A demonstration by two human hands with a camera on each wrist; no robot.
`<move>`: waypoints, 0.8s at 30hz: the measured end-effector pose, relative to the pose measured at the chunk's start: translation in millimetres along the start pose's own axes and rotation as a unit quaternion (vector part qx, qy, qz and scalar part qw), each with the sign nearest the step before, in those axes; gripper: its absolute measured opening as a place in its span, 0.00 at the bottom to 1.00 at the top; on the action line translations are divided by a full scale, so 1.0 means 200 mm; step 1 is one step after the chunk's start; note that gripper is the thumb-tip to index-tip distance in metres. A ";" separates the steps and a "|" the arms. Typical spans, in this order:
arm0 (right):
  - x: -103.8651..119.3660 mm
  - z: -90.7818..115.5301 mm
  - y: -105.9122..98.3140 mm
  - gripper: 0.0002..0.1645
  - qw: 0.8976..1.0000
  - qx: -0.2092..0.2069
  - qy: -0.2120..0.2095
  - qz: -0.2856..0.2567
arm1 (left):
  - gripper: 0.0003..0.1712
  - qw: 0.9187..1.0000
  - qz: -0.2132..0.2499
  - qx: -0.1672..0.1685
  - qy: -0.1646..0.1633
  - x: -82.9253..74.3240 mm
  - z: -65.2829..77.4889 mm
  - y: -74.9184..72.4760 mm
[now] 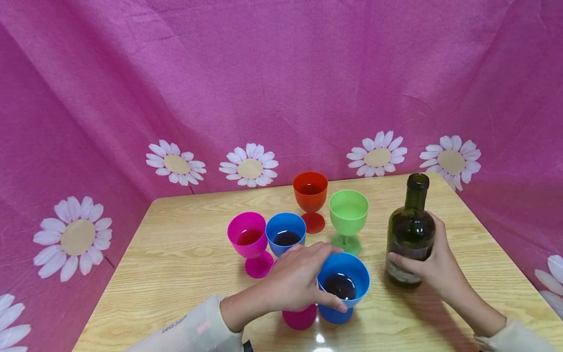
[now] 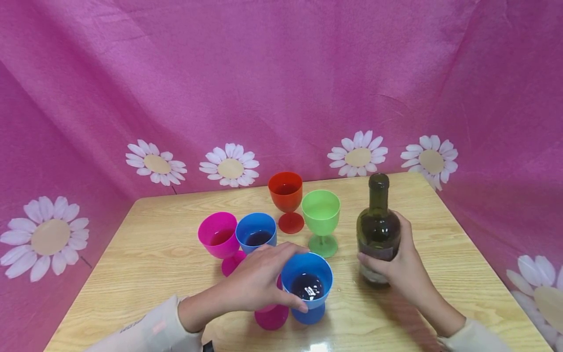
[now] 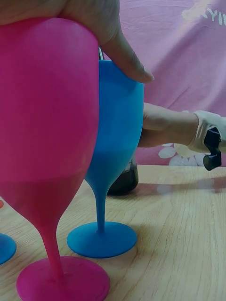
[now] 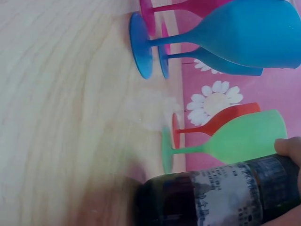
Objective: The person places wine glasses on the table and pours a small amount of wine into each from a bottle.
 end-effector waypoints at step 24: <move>-0.06 0.03 0.04 0.66 0.999 -0.024 -0.014 -0.043 | 0.54 1.000 -0.004 0.005 0.001 0.00 0.00 0.00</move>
Point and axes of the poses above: each hand's wrist, its own z-axis away from the middle knuckle, its own y-axis out of the palm, x = y × z, the point moved 6 cm from there along -z, towards the middle knuckle, and after that the axes turned 3 degrees about -z, right-handed, at the moved point
